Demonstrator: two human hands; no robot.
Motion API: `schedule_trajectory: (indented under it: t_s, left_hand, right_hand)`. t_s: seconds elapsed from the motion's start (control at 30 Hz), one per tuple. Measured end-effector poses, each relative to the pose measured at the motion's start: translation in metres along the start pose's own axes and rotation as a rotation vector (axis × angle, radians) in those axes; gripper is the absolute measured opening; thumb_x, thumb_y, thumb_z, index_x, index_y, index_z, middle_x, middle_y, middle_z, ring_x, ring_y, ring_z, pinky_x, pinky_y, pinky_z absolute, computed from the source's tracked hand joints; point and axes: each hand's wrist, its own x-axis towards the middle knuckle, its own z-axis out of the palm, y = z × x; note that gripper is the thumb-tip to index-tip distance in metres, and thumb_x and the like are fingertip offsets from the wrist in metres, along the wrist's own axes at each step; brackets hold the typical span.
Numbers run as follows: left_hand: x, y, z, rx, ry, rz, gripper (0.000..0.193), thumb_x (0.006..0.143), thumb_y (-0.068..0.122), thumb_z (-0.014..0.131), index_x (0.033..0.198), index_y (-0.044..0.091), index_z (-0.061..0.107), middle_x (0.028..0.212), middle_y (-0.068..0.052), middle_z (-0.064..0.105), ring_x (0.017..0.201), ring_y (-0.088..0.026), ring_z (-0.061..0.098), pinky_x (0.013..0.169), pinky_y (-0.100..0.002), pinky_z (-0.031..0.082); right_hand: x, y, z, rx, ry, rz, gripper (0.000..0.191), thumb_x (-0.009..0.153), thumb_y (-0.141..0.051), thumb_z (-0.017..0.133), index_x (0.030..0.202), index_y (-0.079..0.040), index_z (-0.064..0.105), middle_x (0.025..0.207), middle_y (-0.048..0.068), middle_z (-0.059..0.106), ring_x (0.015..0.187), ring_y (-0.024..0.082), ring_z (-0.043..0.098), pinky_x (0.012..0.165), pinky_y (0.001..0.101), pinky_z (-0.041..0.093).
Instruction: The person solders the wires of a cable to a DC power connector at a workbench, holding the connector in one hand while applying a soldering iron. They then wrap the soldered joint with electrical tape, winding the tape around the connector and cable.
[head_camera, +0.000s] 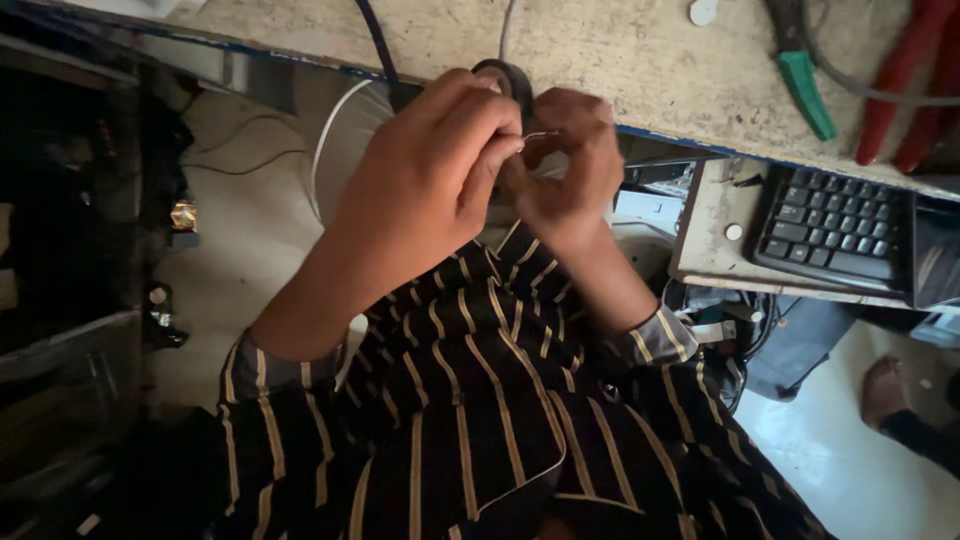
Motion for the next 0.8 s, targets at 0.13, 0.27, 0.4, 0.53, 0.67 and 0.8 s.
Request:
schedule_trajectory:
  t_s: [0.13, 0.27, 0.4, 0.53, 0.67, 0.8]
  left_hand:
    - [-0.001, -0.005, 0.001, -0.015, -0.017, -0.008, 0.016, 0.109, 0.0, 0.067, 0.112, 0.002, 0.051, 0.109, -0.014, 0.055, 0.086, -0.031, 0.062, 0.073, -0.039, 0.049]
    - [-0.004, -0.007, 0.0, -0.044, -0.036, -0.038, 0.016, 0.109, -0.001, 0.066, 0.11, 0.002, 0.05, 0.103, -0.013, 0.054, 0.082, -0.03, 0.06, 0.072, -0.039, 0.047]
    - [-0.004, -0.007, -0.003, -0.048, -0.013, -0.05, 0.016, 0.11, -0.002, 0.066, 0.11, 0.002, 0.051, 0.1, -0.013, 0.053, 0.082, -0.029, 0.059, 0.073, -0.039, 0.047]
    - [-0.003, -0.009, -0.004, -0.056, 0.005, -0.05, 0.017, 0.108, -0.002, 0.068, 0.108, 0.003, 0.051, 0.099, -0.012, 0.055, 0.084, -0.03, 0.06, 0.073, -0.039, 0.047]
    - [-0.008, -0.009, -0.006, -0.082, -0.006, -0.078, 0.017, 0.108, -0.002, 0.068, 0.109, 0.002, 0.051, 0.1, -0.013, 0.056, 0.085, -0.03, 0.06, 0.073, -0.04, 0.047]
    - [-0.01, -0.009, -0.005, -0.082, 0.006, -0.077, 0.018, 0.107, -0.003, 0.068, 0.108, 0.002, 0.05, 0.1, -0.013, 0.056, 0.086, -0.031, 0.061, 0.074, -0.04, 0.047]
  right_hand:
    - [0.021, -0.005, -0.013, -0.147, -0.117, -0.136, 0.051, 0.088, 0.001, 0.086, 0.128, -0.004, 0.056, 0.131, 0.015, 0.064, 0.098, 0.025, 0.073, 0.073, 0.0314, 0.06]
    - [0.041, -0.01, -0.029, -0.209, -0.29, -0.219, 0.055, 0.088, -0.001, 0.085, 0.134, -0.005, 0.056, 0.142, 0.013, 0.063, 0.117, 0.031, 0.072, 0.083, 0.0352, 0.062]
    - [0.058, -0.013, -0.039, -0.056, -0.445, -0.149, 0.06, 0.089, -0.001, 0.085, 0.142, -0.007, 0.056, 0.133, 0.014, 0.065, 0.11, 0.031, 0.072, 0.088, 0.0353, 0.062]
    - [0.069, -0.016, -0.039, 0.011, -0.514, -0.153, 0.058, 0.09, -0.002, 0.085, 0.14, -0.006, 0.056, 0.125, 0.012, 0.068, 0.105, 0.031, 0.071, 0.086, 0.037, 0.06]
    - [0.08, -0.018, -0.043, 0.134, -0.64, 0.038, 0.061, 0.08, 0.009, 0.074, 0.139, -0.003, 0.064, 0.112, 0.01, 0.069, 0.092, 0.026, 0.07, 0.076, 0.034, 0.055]
    - [0.09, -0.018, -0.046, 0.348, -0.636, -0.024, 0.064, 0.069, 0.013, 0.051, 0.131, 0.003, 0.061, 0.124, 0.018, 0.067, 0.106, 0.032, 0.057, 0.093, 0.0397, 0.049]
